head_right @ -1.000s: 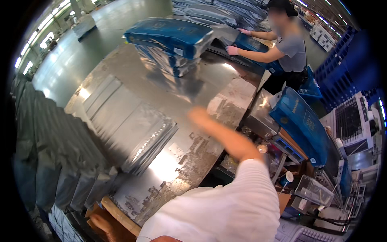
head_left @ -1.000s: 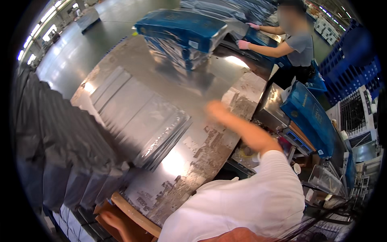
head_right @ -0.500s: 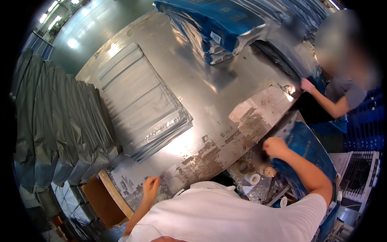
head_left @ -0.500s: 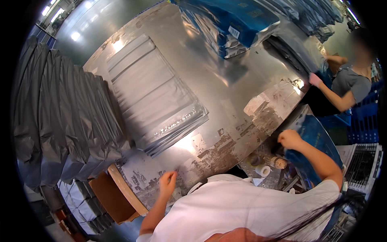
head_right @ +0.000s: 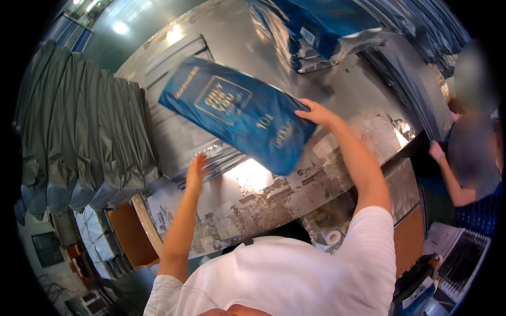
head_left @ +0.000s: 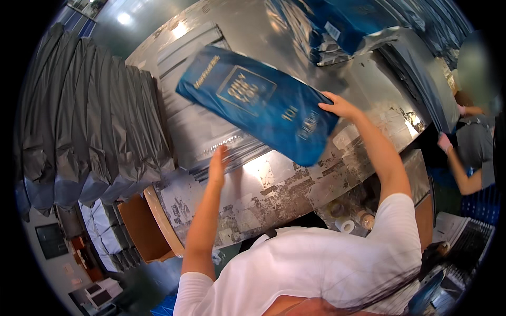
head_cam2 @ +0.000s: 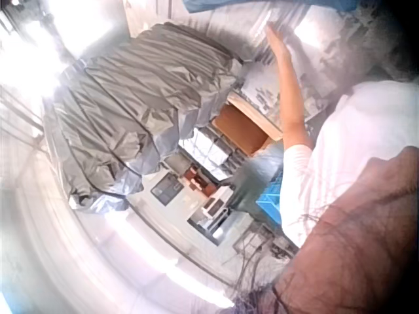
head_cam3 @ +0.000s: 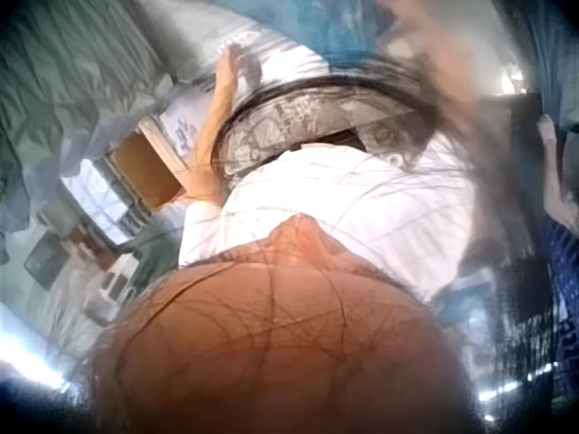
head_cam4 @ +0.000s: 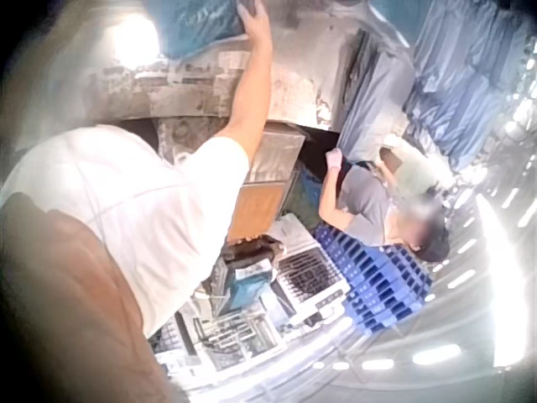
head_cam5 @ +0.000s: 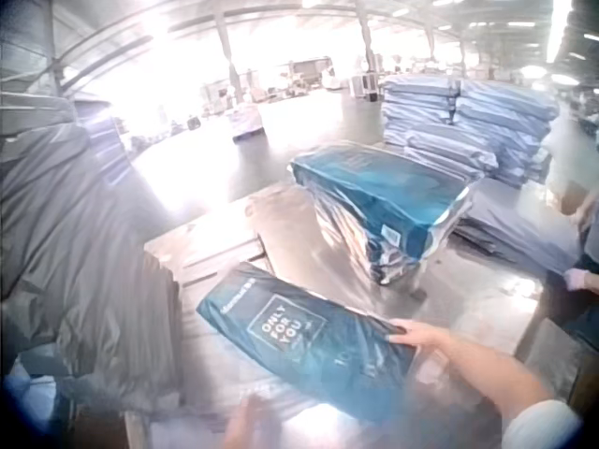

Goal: The person repeatedly picks up blue rectangular packages, places them into gray plastic mailer bags, folds the top, and stacks the sealed packages on a metal table. The person also moves completed packages into a blue crate. Another worker is visible across the table performing similar packaging tasks.

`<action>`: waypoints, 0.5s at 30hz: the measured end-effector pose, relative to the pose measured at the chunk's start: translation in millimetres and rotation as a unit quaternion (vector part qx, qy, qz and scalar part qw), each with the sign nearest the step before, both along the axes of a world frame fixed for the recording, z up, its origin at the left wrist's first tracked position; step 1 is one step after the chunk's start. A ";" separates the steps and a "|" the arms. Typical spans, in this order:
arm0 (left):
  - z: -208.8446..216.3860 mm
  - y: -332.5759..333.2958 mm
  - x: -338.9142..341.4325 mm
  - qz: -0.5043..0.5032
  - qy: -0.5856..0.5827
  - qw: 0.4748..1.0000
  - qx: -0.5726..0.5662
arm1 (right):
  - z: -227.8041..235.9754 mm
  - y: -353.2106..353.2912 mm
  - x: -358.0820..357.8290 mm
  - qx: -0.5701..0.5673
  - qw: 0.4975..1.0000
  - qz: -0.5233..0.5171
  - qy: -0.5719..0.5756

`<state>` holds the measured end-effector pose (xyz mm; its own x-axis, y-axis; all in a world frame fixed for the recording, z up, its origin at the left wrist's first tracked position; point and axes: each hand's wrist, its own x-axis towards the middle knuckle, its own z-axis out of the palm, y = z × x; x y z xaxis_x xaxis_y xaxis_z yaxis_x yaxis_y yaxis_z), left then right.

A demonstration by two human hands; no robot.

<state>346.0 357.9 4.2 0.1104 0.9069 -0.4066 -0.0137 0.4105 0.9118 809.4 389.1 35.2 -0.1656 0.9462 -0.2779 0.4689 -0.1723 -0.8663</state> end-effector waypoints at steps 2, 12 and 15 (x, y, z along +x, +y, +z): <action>-15.1 -23.4 16.0 -0.017 -0.053 0.998 -0.025 | -8.8 -14.5 -45.1 -0.085 0.975 -0.045 0.202; -24.3 -106.9 -10.7 0.161 -0.002 0.987 0.030 | -59.1 -130.3 -186.7 0.013 0.906 -0.206 0.371; -14.4 -109.9 -18.1 -0.010 0.017 1.000 0.018 | -69.3 -142.4 -190.9 0.055 0.949 -0.157 0.268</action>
<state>327.9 248.0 -10.3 0.1149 0.9191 -0.3769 0.0258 0.3765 0.9261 618.5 246.7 -34.1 0.0390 0.9907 -0.1304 -0.1030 -0.1258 -0.9867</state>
